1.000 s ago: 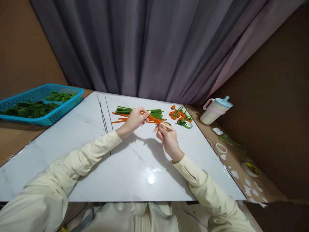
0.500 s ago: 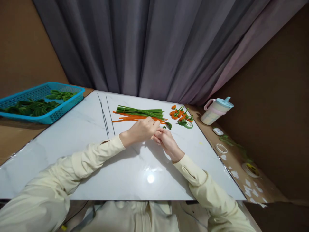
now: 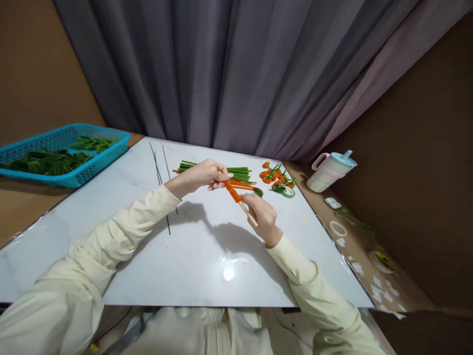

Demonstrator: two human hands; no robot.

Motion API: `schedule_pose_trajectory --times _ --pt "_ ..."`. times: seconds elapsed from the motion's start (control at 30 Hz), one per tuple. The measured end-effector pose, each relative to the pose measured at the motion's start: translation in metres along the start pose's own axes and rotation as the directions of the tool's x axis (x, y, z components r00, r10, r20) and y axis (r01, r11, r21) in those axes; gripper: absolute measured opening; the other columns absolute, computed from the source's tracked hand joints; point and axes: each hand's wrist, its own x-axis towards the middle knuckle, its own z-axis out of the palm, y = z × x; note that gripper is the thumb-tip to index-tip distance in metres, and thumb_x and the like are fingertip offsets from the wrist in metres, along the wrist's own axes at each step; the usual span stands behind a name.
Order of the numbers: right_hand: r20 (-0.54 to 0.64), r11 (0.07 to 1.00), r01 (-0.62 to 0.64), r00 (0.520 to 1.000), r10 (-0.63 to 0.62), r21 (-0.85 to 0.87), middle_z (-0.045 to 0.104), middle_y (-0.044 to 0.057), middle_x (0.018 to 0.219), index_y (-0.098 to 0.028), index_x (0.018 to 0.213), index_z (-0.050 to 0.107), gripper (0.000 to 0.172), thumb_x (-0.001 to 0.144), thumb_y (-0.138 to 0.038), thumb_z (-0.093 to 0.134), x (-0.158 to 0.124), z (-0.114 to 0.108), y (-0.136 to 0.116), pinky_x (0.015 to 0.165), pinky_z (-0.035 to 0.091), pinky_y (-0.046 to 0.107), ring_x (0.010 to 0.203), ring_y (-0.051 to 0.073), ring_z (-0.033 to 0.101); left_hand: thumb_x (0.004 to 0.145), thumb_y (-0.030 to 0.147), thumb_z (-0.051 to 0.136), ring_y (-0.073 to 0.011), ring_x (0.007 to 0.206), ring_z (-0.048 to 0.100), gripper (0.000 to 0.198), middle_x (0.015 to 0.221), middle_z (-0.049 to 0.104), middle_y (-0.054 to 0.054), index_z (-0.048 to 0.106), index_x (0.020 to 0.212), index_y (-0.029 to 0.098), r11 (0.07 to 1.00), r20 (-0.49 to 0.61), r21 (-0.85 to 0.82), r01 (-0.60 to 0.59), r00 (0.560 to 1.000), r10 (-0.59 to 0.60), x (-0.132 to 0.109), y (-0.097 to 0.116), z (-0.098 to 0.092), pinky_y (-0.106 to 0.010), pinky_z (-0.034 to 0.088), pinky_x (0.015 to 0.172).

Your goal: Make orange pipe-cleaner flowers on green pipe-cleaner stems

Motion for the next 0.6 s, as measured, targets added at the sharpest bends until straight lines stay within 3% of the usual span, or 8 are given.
schedule_pose_trajectory --times 0.1,0.27,0.37,0.47,0.6 --pt "-0.154 0.995 -0.079 0.984 0.086 0.053 0.065 0.007 0.083 -0.021 0.095 0.059 0.017 0.091 -0.029 0.046 -0.001 0.007 -0.002 0.061 0.048 0.03 0.07 0.017 0.061 0.081 0.007 0.05 -0.0033 0.036 0.034 0.029 0.043 0.042 0.002 0.046 0.053 0.012 0.969 0.014 -0.227 0.094 0.996 -0.093 0.006 -0.01 0.007 -0.016 0.024 0.035" --pt "-0.266 0.917 -0.257 0.902 0.341 0.304 0.058 -0.001 0.071 -0.021 0.097 0.05 0.013 0.091 -0.033 0.049 0.008 0.018 -0.012 0.042 0.036 0.022 0.043 0.007 0.042 0.084 0.013 0.052 -0.0032 0.041 0.035 0.03 0.049 0.04 0.004 0.04 0.057 0.015 0.95 -0.122 -0.313 0.018 0.991 -0.059 0.008 -0.023 0.024 -0.016 0.032 0.042" --pt "-0.256 0.82 -0.33 0.837 0.483 0.467 0.057 -0.003 0.069 -0.021 0.089 0.047 0.015 0.088 -0.034 0.052 0.011 0.023 -0.014 0.042 0.035 0.021 0.043 0.006 0.039 0.086 0.019 0.052 -0.004 0.043 0.039 0.029 0.053 0.045 0.002 0.043 0.059 0.014 0.957 -0.257 -0.279 -0.073 0.966 -0.001 0.008 -0.03 0.033 -0.017 0.034 0.044" --pt "-0.194 0.697 -0.394 0.773 0.604 0.599 0.057 -0.002 0.069 -0.02 0.083 0.047 0.018 0.084 -0.034 0.057 0.011 0.027 -0.013 0.043 0.035 0.02 0.044 0.006 0.039 0.086 0.021 0.054 -0.005 0.043 0.042 0.027 0.055 0.05 0.002 0.045 0.061 0.014 0.969 -0.401 -0.177 -0.173 0.912 0.089 0.008 -0.035 0.039 -0.018 0.034 0.044" --pt "-0.046 0.523 -0.469 0.712 0.701 0.712 0.055 -0.001 0.069 -0.018 0.073 0.049 0.019 0.079 -0.032 0.061 0.011 0.029 -0.013 0.045 0.038 0.02 0.047 0.005 0.037 0.082 0.022 0.06 -0.0066 0.041 0.043 0.021 0.051 0.053 0.004 0.048 0.065 0.016 0.964 -0.477 0.066 -0.257 0.84 0.257 0.008 -0.041 0.041 -0.019 0.032 0.043"
